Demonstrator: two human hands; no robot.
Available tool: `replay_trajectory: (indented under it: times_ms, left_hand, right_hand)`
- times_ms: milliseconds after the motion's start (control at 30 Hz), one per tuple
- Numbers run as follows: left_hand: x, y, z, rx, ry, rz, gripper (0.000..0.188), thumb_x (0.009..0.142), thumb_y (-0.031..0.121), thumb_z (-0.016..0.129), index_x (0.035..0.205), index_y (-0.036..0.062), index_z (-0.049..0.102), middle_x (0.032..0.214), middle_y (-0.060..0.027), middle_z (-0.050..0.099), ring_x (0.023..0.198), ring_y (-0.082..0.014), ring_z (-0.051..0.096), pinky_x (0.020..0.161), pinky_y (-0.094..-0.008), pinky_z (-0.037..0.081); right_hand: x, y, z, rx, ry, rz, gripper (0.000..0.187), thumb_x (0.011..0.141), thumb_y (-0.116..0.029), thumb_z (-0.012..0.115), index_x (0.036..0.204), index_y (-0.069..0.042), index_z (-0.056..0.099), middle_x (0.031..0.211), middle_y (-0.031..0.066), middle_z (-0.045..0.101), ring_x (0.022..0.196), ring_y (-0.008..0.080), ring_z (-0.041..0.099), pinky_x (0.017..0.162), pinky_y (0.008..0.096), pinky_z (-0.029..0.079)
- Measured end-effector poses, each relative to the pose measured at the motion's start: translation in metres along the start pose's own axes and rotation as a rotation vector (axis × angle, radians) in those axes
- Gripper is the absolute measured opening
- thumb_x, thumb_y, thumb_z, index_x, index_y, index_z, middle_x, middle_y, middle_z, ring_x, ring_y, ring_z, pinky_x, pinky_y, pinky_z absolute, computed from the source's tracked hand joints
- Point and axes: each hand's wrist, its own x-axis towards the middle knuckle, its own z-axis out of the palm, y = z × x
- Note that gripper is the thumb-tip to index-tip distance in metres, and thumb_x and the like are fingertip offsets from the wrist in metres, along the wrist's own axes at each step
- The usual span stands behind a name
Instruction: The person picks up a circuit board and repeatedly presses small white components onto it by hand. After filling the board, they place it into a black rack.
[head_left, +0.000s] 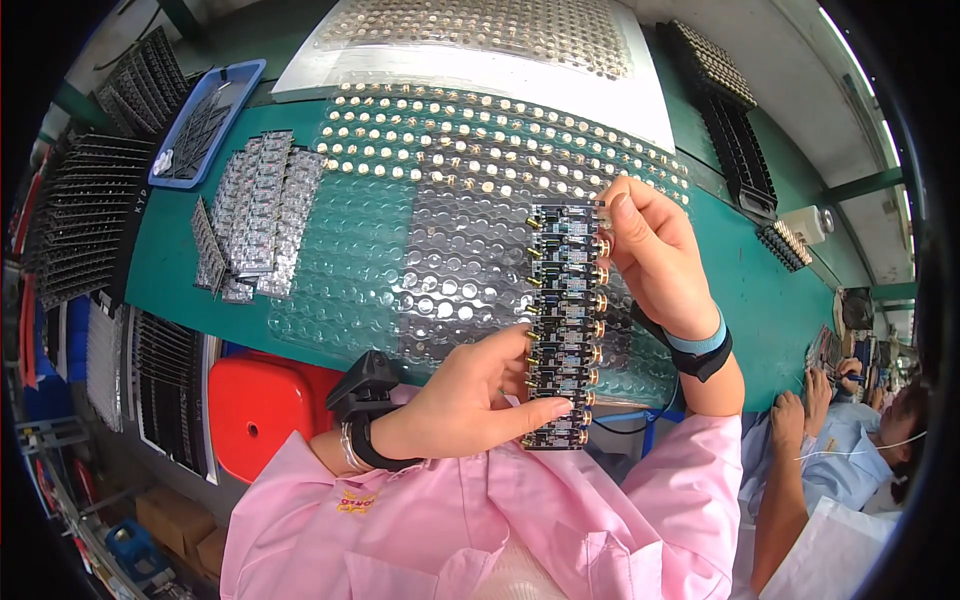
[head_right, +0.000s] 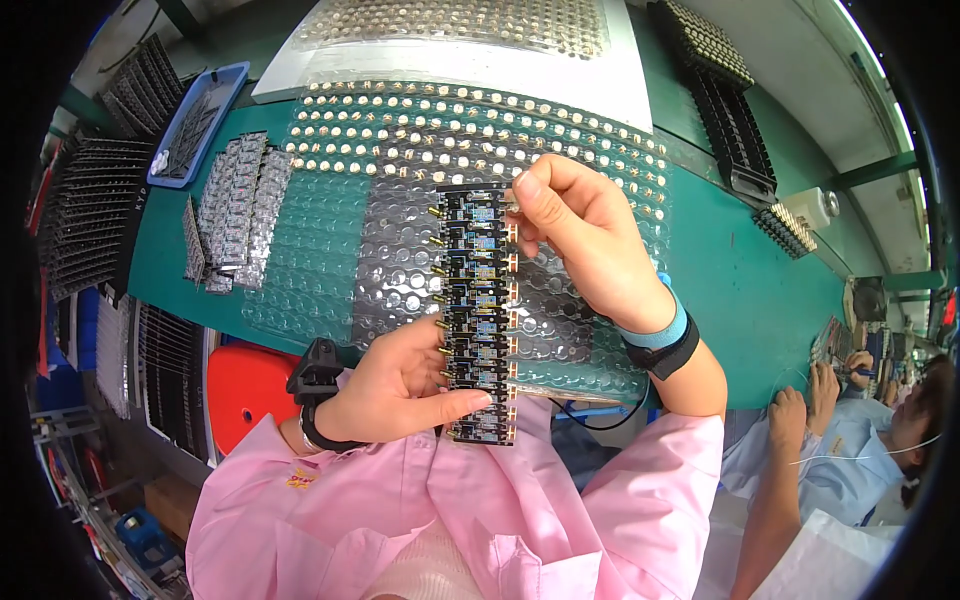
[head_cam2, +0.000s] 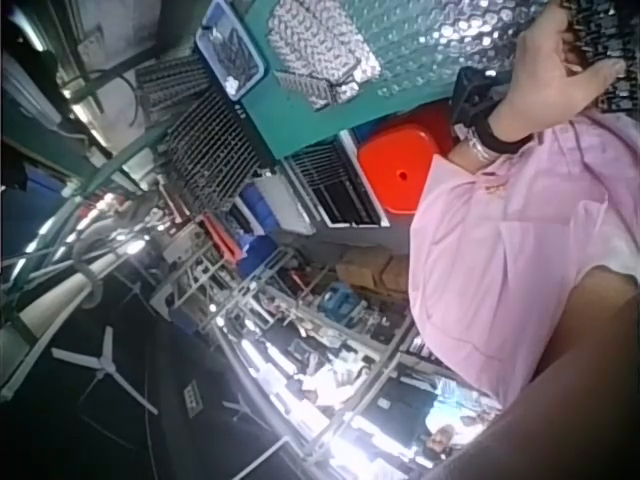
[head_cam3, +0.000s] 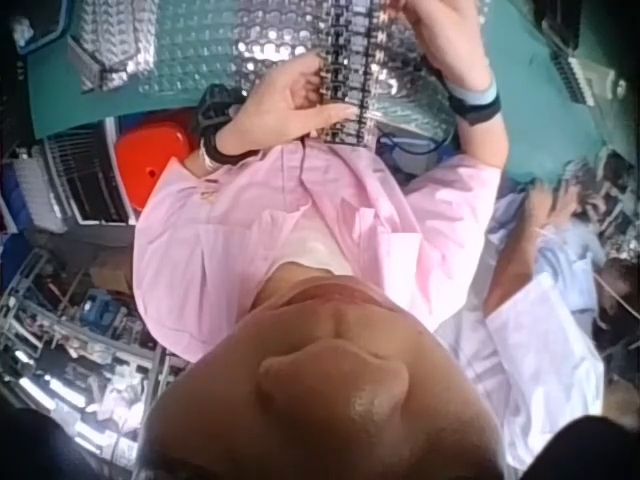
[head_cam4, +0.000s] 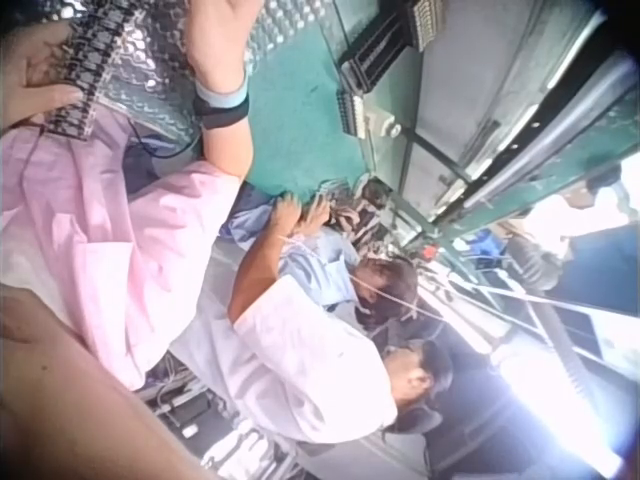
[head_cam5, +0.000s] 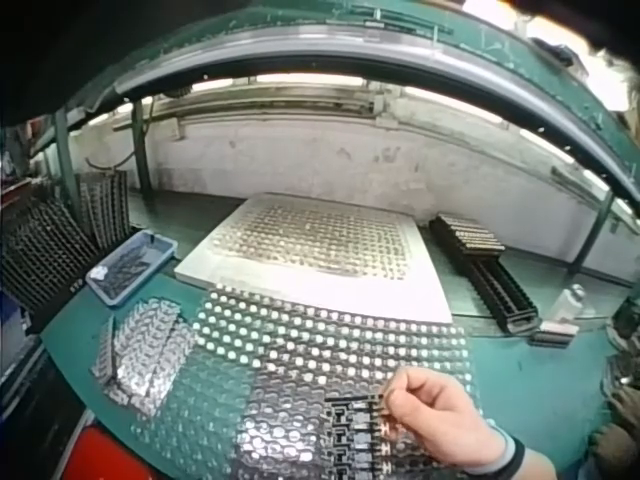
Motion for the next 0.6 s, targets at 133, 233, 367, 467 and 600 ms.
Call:
replay_trajectory:
  times_ms: [133, 233, 367, 467, 600]
  left_hand:
    - [0.0007, 0.0011, 0.0013, 0.006, 0.013, 0.003, 0.041, 0.078, 0.001, 0.057, 0.114, -0.0004, 0.040, 0.098, -0.0069, 0.057, 0.087, -0.0117, 0.056, 0.068, -0.0229, 0.048]
    - [0.0007, -0.0006, 0.0000, 0.022, 0.000, -0.008, 0.041, 0.078, 0.001, 0.057, 0.114, -0.0005, 0.040, 0.097, -0.0067, 0.057, 0.086, -0.0113, 0.056, 0.067, -0.0225, 0.047]
    - [0.0011, -0.0043, -0.0011, 0.048, -0.004, 0.002, 0.041, 0.077, 0.002, 0.058, 0.114, -0.0004, 0.040, 0.096, -0.0063, 0.057, 0.085, -0.0109, 0.056, 0.065, -0.0220, 0.047]
    - [0.0011, -0.0046, -0.0005, 0.049, -0.005, 0.009, 0.042, 0.077, 0.002, 0.058, 0.114, -0.0003, 0.040, 0.095, -0.0061, 0.057, 0.084, -0.0107, 0.056, 0.065, -0.0219, 0.047]
    - [0.0009, -0.0030, 0.0002, 0.022, -0.010, 0.009, 0.042, 0.077, 0.001, 0.058, 0.115, -0.0004, 0.040, 0.095, -0.0061, 0.057, 0.085, -0.0106, 0.056, 0.066, -0.0220, 0.047]
  right_hand:
    - [-0.0004, -0.0016, 0.0013, -0.021, 0.016, -0.025, 0.021, 0.088, -0.025, 0.046, 0.078, -0.007, 0.044, 0.072, -0.0038, 0.042, 0.060, 0.0022, 0.041, 0.052, 0.0171, 0.037]
    - [-0.0004, -0.0011, 0.0008, -0.049, 0.014, -0.048, 0.020, 0.087, -0.025, 0.048, 0.076, -0.007, 0.044, 0.070, -0.0041, 0.042, 0.059, 0.0022, 0.040, 0.052, 0.0165, 0.035]
    - [-0.0002, -0.0010, 0.0026, -0.050, 0.011, -0.023, 0.019, 0.086, -0.023, 0.048, 0.077, -0.007, 0.044, 0.068, -0.0040, 0.042, 0.059, 0.0025, 0.040, 0.051, 0.0163, 0.033]
    - [-0.0006, 0.0002, 0.0027, -0.054, 0.007, -0.011, 0.020, 0.087, -0.025, 0.047, 0.078, -0.007, 0.044, 0.067, -0.0040, 0.042, 0.058, 0.0026, 0.039, 0.051, 0.0163, 0.033]
    - [-0.0009, 0.0018, 0.0018, -0.036, 0.000, -0.022, 0.024, 0.088, -0.030, 0.044, 0.080, -0.007, 0.044, 0.067, -0.0039, 0.042, 0.058, 0.0026, 0.039, 0.052, 0.0165, 0.032]
